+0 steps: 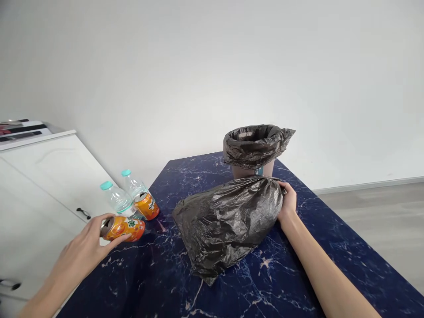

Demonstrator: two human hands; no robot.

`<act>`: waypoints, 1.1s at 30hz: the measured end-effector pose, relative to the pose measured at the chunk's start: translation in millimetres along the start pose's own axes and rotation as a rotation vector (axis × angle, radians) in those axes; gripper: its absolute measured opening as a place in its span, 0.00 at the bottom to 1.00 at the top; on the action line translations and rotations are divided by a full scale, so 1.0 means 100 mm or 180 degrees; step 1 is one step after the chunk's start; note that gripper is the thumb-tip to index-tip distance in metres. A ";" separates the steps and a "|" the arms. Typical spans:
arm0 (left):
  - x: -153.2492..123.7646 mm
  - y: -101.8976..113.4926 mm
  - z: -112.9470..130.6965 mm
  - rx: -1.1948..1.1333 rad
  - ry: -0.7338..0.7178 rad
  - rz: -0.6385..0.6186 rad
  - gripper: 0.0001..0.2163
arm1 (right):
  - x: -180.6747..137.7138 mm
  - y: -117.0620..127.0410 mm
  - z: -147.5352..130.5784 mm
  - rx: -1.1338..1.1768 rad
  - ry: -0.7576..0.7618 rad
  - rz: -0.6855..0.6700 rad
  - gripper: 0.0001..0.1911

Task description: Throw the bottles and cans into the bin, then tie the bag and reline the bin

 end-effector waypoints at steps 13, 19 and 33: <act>0.26 -0.09 0.15 0.0514 -0.0130 -0.0273 0.27 | 0.00 0.02 0.01 -0.0091 -0.0049 0.0003 0.16; 0.28 -0.11 0.14 0.0308 0.0119 -0.0381 0.26 | -0.01 0.02 0.01 -0.0160 -0.0090 0.0059 0.16; -0.25 -0.35 0.66 -0.1455 -0.0411 0.0065 0.21 | -0.27 -0.06 0.04 -0.1265 -0.0130 0.0089 0.15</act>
Point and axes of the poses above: each hand's wrist, its own x-axis towards the middle knuckle, its own y-axis out of the back of the hand, z = x × y, the point moved 1 cm from there along x, towards the middle knuckle, and after that the axes turned 12 degrees about -x, right-handed, at the moved point
